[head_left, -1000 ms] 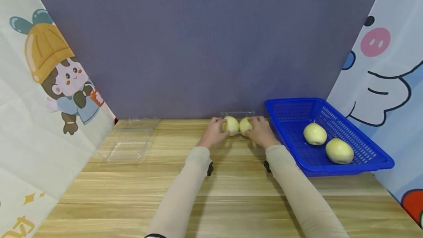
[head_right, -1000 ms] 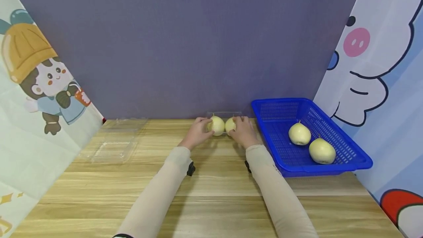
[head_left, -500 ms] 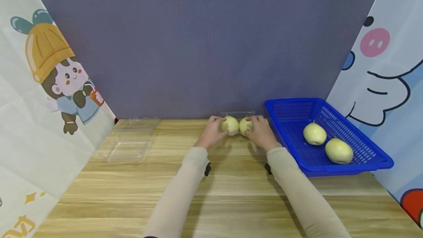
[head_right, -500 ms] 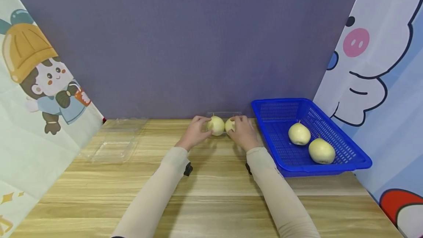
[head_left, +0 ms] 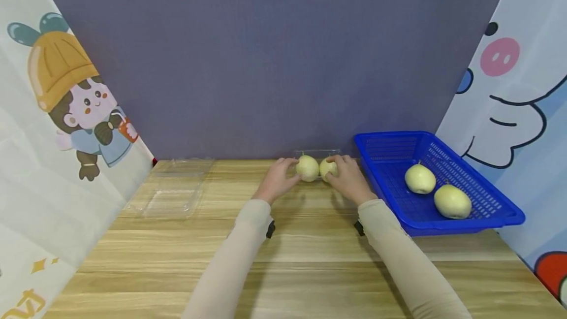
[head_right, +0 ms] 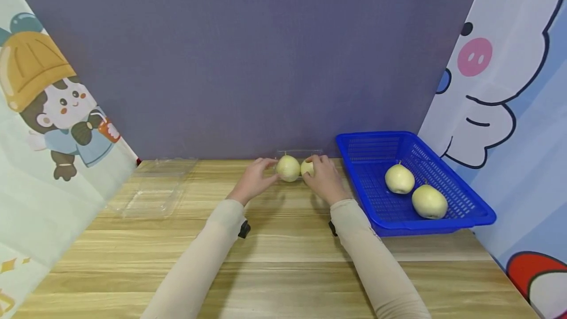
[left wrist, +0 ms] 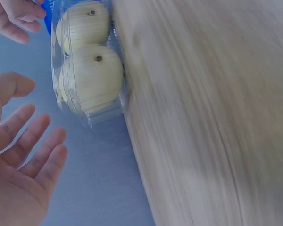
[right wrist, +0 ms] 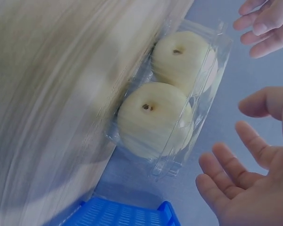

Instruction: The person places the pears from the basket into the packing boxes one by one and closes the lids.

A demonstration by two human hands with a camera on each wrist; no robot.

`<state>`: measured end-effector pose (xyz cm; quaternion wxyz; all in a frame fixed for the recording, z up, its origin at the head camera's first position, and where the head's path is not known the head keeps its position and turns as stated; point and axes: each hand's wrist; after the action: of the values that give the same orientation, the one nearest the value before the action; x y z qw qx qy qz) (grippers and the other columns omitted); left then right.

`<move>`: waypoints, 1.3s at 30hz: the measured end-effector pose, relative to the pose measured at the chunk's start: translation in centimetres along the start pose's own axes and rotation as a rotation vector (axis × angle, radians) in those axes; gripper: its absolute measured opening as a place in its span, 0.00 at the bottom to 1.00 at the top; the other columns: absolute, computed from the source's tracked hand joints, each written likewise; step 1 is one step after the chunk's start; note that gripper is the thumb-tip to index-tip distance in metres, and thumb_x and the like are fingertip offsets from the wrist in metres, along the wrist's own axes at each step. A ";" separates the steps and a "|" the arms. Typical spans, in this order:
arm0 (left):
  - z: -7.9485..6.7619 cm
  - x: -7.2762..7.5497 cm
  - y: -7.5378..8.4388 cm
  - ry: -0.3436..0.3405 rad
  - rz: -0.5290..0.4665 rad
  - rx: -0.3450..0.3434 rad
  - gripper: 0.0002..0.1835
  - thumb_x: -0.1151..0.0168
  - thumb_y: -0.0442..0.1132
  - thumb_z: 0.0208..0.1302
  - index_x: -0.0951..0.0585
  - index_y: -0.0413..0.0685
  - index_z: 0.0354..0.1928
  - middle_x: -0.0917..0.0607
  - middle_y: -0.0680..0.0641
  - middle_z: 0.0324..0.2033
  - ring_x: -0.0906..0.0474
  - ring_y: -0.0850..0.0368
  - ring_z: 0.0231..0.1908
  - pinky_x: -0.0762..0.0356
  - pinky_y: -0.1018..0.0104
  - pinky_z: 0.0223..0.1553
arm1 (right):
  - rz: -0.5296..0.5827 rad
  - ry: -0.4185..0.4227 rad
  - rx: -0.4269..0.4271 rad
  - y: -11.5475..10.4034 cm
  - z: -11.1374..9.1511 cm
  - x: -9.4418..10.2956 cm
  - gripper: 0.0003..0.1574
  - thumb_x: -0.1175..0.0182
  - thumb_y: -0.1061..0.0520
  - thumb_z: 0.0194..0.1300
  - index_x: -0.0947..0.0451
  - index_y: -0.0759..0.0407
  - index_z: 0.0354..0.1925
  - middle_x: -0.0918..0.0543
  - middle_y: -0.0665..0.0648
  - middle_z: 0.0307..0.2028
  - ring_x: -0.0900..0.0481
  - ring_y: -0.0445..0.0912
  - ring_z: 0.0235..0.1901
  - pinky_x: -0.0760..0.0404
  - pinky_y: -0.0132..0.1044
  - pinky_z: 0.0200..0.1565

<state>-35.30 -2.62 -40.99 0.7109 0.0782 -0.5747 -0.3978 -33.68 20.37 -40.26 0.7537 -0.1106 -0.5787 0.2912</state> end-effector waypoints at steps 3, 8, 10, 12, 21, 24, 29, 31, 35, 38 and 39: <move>-0.4 0.3 -0.2 0.000 -0.012 -0.009 0.24 0.36 0.40 0.69 0.24 0.41 0.64 0.20 0.42 0.57 0.24 0.47 0.58 0.27 0.55 0.62 | -0.019 0.010 0.018 -0.1 -0.1 -0.2 0.27 0.37 0.55 0.67 0.26 0.62 0.62 0.25 0.68 0.56 0.29 0.62 0.55 0.25 0.58 0.55; -0.9 0.7 -0.5 0.009 -0.011 -0.031 0.23 0.35 0.40 0.68 0.22 0.39 0.62 0.19 0.42 0.57 0.23 0.45 0.57 0.25 0.52 0.61 | -0.061 0.041 0.055 -0.1 -0.3 -0.5 0.27 0.35 0.54 0.65 0.24 0.62 0.59 0.23 0.67 0.53 0.25 0.61 0.53 0.23 0.57 0.54; -1.0 0.8 -0.8 0.015 -0.009 -0.046 0.21 0.34 0.40 0.68 0.21 0.39 0.60 0.18 0.41 0.56 0.22 0.45 0.56 0.25 0.52 0.61 | -0.055 0.047 0.069 -0.1 -0.3 -0.7 0.26 0.35 0.55 0.64 0.23 0.62 0.58 0.23 0.67 0.52 0.25 0.62 0.53 0.24 0.57 0.54; -1.2 1.0 -0.9 0.015 -0.014 -0.055 0.20 0.34 0.40 0.68 0.20 0.39 0.59 0.17 0.41 0.55 0.21 0.45 0.55 0.24 0.53 0.60 | -0.031 0.049 0.082 -0.3 -0.3 -0.9 0.25 0.35 0.56 0.64 0.23 0.63 0.58 0.22 0.68 0.52 0.25 0.62 0.54 0.24 0.57 0.56; -2.2 1.9 -1.5 0.008 -0.016 -0.024 0.17 0.36 0.39 0.69 0.18 0.43 0.58 0.15 0.44 0.52 0.19 0.49 0.52 0.22 0.54 0.58 | 0.045 0.022 0.124 -1.6 -0.6 -1.7 0.24 0.36 0.60 0.64 0.23 0.65 0.57 0.22 0.68 0.55 0.26 0.62 0.55 0.25 0.58 0.57; -2.4 2.3 -1.8 0.010 -0.011 -0.006 0.17 0.35 0.38 0.69 0.18 0.44 0.57 0.14 0.43 0.51 0.19 0.49 0.52 0.21 0.55 0.57 | 0.041 0.009 0.138 -2.0 -0.6 -2.0 0.24 0.36 0.59 0.64 0.23 0.64 0.57 0.21 0.67 0.54 0.25 0.59 0.53 0.22 0.54 0.54; -2.6 2.7 -2.4 0.019 -0.004 0.005 0.16 0.34 0.39 0.68 0.17 0.45 0.55 0.14 0.43 0.49 0.18 0.49 0.50 0.20 0.55 0.55 | 0.042 -0.013 0.156 -2.7 -0.7 -2.4 0.24 0.36 0.59 0.63 0.24 0.63 0.58 0.21 0.66 0.54 0.23 0.58 0.53 0.21 0.53 0.54; -2.7 2.8 -2.6 0.021 0.000 0.007 0.15 0.34 0.39 0.68 0.17 0.44 0.55 0.14 0.42 0.48 0.18 0.49 0.49 0.20 0.54 0.55 | 0.055 -0.019 0.162 -2.9 -0.7 -2.7 0.24 0.36 0.60 0.63 0.24 0.64 0.57 0.22 0.66 0.54 0.24 0.58 0.54 0.22 0.53 0.56; -2.9 3.0 -2.7 0.015 0.000 0.017 0.16 0.34 0.39 0.68 0.17 0.43 0.56 0.14 0.41 0.48 0.18 0.47 0.50 0.20 0.53 0.55 | 0.076 -0.030 0.171 -3.1 -0.5 -3.4 0.23 0.37 0.61 0.63 0.23 0.64 0.57 0.21 0.66 0.54 0.25 0.58 0.55 0.23 0.52 0.57; -3.1 3.1 -2.9 0.005 -0.006 0.036 0.16 0.35 0.39 0.69 0.18 0.43 0.56 0.14 0.41 0.49 0.18 0.47 0.50 0.20 0.52 0.55 | 0.076 -0.045 0.165 -3.4 -0.5 -3.7 0.22 0.36 0.60 0.64 0.23 0.63 0.57 0.21 0.66 0.55 0.24 0.58 0.55 0.22 0.52 0.57; -3.1 3.2 -3.0 0.004 0.000 0.041 0.16 0.36 0.40 0.69 0.17 0.44 0.56 0.14 0.42 0.49 0.18 0.48 0.50 0.20 0.53 0.55 | 0.075 -0.052 0.159 -3.5 -0.6 -3.8 0.23 0.36 0.59 0.65 0.23 0.62 0.57 0.21 0.65 0.55 0.24 0.58 0.55 0.22 0.52 0.57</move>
<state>-33.90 -7.80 -41.33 0.7102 0.0936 -0.5814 -0.3858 -32.66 15.47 -41.76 0.7335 -0.0646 -0.5685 0.3669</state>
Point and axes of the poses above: each hand's wrist, its own z-axis towards the middle knuckle, its own x-axis out of the back of the hand, y = z × x
